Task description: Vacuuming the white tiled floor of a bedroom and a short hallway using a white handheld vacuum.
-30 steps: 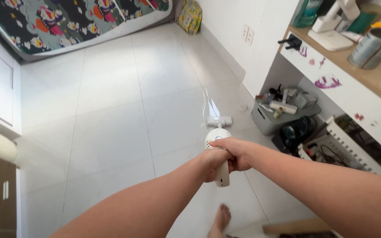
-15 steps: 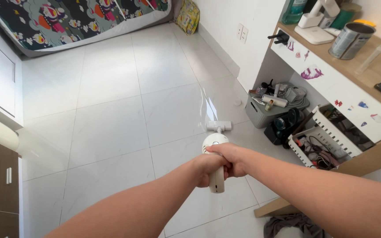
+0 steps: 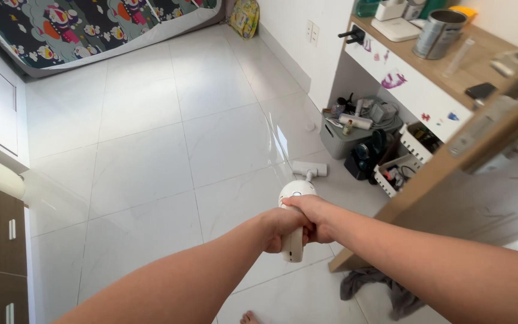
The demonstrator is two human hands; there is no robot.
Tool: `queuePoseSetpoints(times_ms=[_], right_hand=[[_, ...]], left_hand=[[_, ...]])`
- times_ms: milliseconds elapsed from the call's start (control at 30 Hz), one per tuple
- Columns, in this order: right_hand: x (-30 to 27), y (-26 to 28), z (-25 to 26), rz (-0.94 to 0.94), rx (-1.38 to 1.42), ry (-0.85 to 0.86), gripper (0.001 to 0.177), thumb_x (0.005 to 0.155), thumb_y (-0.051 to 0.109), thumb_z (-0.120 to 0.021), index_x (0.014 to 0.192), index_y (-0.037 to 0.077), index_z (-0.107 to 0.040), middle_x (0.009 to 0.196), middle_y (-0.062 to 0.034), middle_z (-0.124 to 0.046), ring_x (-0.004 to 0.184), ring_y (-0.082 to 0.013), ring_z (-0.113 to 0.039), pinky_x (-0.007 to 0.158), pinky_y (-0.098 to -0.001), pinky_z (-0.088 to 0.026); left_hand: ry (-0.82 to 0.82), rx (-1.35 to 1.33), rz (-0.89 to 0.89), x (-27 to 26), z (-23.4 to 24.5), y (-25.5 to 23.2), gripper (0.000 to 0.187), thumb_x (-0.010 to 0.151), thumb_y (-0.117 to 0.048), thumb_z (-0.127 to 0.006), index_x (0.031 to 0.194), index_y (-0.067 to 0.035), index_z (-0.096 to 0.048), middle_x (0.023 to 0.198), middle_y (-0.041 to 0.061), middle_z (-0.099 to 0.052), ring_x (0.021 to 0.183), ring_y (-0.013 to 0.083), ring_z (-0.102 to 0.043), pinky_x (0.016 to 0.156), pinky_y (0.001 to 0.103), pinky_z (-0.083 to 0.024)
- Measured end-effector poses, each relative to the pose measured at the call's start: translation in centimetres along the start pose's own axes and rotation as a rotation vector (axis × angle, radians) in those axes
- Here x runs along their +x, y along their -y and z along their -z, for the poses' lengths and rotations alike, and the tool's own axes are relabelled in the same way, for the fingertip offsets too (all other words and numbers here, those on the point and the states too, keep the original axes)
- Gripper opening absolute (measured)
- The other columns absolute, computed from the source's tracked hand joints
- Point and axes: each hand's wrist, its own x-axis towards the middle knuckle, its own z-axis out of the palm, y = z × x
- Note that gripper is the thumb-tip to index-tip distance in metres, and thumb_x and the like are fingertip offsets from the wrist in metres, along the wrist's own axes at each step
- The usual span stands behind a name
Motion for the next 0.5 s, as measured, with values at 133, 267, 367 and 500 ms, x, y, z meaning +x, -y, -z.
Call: queuePoseSetpoints(times_ms=[133,267,367,500], right_hand=[[-1.6,-2.4,2.2,-0.001,-0.009,-0.012,0.063,0.094,0.042,-0.063,0.142,0.005,-0.048,0.125,-0.0174,-0.064,0.102,-0.0264,-0.068,0.08,-0.038,-0.06],[-2.7,-4.3,4.0,0.0,-0.001,0.003,0.063,0.095,0.043,-0.061,0.142,0.004,-0.047,0.125,-0.0178,-0.064,0.103,-0.0266,-0.069,0.081,-0.0379,-0.062],[-3.3,-5.2,5.4,0.007,0.002,0.002,0.061,0.094,0.042,-0.062,0.141,0.005,-0.049,0.125,-0.0171,-0.065,0.102,-0.0257,-0.07,0.081,-0.0376,-0.061],[-3.4,-6.0,7.1,-0.012,-0.014,0.017,0.06,0.094,0.043,-0.061,0.139,0.005,-0.051,0.124,-0.018,-0.066,0.1,-0.0275,-0.069,0.079,-0.0396,-0.061]], left_hand=[[0.01,-0.051,0.004,0.0,-3.2,1.5,0.01,0.088,-0.016,-0.068,0.087,-0.009,-0.061,0.073,0.001,-0.062,0.058,0.007,-0.056,0.055,0.021,-0.051],[0.043,-0.042,0.014,-0.4,-5.5,2.4,0.011,0.09,-0.018,-0.067,0.087,-0.009,-0.061,0.074,0.0,-0.062,0.058,0.0064,-0.056,0.055,0.021,-0.051],[0.046,-0.046,0.015,-0.5,-7.2,2.6,0.01,0.089,-0.017,-0.067,0.085,-0.01,-0.062,0.073,0.0,-0.062,0.057,0.0061,-0.056,0.054,0.02,-0.051],[0.025,-0.067,0.01,-0.5,-9.4,3.0,0.011,0.09,-0.018,-0.067,0.084,-0.01,-0.061,0.071,0.0,-0.062,0.055,0.0057,-0.056,0.053,0.02,-0.05]])
